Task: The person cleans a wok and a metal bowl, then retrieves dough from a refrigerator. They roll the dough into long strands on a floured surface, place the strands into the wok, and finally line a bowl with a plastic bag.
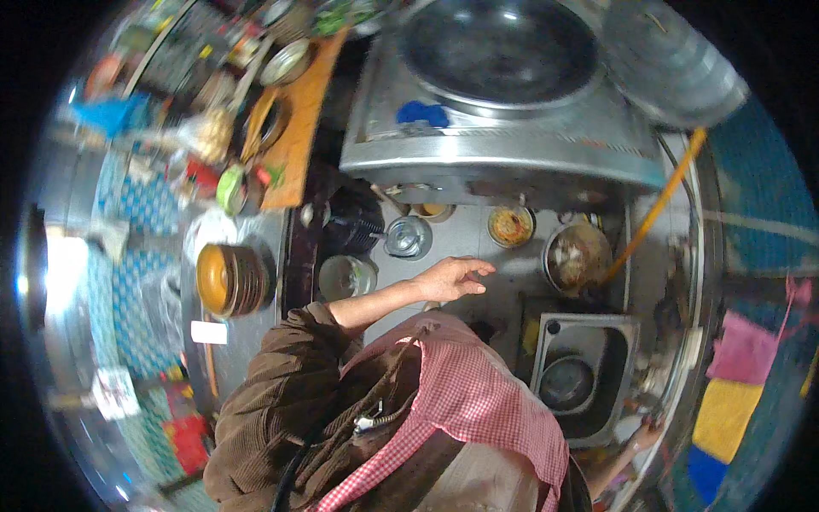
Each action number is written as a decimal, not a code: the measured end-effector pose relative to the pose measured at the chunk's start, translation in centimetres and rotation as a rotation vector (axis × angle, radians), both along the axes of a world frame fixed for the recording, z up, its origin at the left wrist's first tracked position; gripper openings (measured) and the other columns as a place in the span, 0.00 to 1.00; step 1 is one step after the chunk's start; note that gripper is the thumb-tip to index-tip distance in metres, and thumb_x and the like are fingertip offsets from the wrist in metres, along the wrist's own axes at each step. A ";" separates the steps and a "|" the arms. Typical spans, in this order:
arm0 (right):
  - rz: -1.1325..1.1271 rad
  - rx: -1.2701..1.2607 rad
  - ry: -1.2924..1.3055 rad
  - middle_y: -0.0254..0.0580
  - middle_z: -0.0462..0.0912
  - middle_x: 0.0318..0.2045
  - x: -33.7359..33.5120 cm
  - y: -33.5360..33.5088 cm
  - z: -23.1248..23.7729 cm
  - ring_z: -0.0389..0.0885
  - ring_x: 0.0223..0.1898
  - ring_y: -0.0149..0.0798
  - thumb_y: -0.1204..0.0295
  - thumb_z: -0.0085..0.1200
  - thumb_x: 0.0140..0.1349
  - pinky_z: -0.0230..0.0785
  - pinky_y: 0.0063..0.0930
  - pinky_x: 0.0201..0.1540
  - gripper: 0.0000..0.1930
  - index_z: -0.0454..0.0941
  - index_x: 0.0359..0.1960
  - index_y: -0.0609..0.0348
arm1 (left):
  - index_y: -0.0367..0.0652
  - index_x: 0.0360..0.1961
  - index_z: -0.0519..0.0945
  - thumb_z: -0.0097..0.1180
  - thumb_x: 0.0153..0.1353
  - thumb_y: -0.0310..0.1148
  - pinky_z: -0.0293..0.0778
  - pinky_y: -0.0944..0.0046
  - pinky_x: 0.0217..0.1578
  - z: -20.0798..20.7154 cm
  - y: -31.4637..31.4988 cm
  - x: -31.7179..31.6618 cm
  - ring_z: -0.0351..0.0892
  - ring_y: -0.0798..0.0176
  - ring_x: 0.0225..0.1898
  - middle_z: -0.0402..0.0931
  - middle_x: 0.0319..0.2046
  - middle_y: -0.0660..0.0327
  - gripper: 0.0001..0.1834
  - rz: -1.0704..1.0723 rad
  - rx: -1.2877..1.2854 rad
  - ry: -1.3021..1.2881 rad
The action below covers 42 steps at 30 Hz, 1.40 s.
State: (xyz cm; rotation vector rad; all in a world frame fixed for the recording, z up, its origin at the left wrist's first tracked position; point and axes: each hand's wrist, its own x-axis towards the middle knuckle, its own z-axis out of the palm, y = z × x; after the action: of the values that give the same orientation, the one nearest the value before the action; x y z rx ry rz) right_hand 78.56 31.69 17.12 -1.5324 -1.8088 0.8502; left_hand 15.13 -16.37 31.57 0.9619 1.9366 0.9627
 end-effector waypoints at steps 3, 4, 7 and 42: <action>0.025 -0.073 -0.290 0.53 0.85 0.50 -1.3 0.2 2.9 0.86 0.47 0.43 0.77 0.59 0.68 0.80 0.36 0.49 0.21 0.77 0.62 0.66 | 0.45 0.66 0.74 0.65 0.67 0.35 0.80 0.57 0.50 0.6 -4.8 -0.3 0.85 0.56 0.49 0.80 0.57 0.51 0.28 0.219 0.052 -0.047; 0.014 -0.085 -0.361 0.53 0.85 0.50 -1.6 0.7 3.7 0.86 0.47 0.43 0.76 0.59 0.68 0.79 0.36 0.49 0.20 0.77 0.61 0.65 | 0.44 0.66 0.74 0.64 0.67 0.35 0.80 0.57 0.50 0.1 -7.2 -0.1 0.85 0.57 0.49 0.80 0.56 0.51 0.27 0.303 0.085 -0.079; -0.093 0.059 -0.576 0.53 0.85 0.49 -5.0 0.6 4.6 0.86 0.47 0.44 0.75 0.59 0.68 0.79 0.37 0.49 0.19 0.78 0.60 0.65 | 0.44 0.68 0.73 0.62 0.70 0.34 0.80 0.59 0.52 -0.2 -14.5 1.2 0.84 0.61 0.50 0.80 0.56 0.53 0.27 0.549 0.071 -0.226; 1.518 -1.726 0.228 0.37 0.87 0.51 -80.8 -90.7 9.5 0.85 0.48 0.32 0.46 0.43 0.77 0.76 0.33 0.55 0.27 0.81 0.60 0.54 | 0.45 0.73 0.65 0.39 0.75 0.62 0.72 0.40 0.66 -0.9 -62.4 1.4 0.71 0.47 0.68 0.71 0.68 0.52 0.38 1.738 0.883 -0.953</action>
State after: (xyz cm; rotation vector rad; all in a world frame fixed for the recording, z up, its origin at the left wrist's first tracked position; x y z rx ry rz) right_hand -2.23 -58.98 26.64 -0.0151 -1.6364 3.6193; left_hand 16.48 -78.78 30.69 -1.1177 1.0175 2.5967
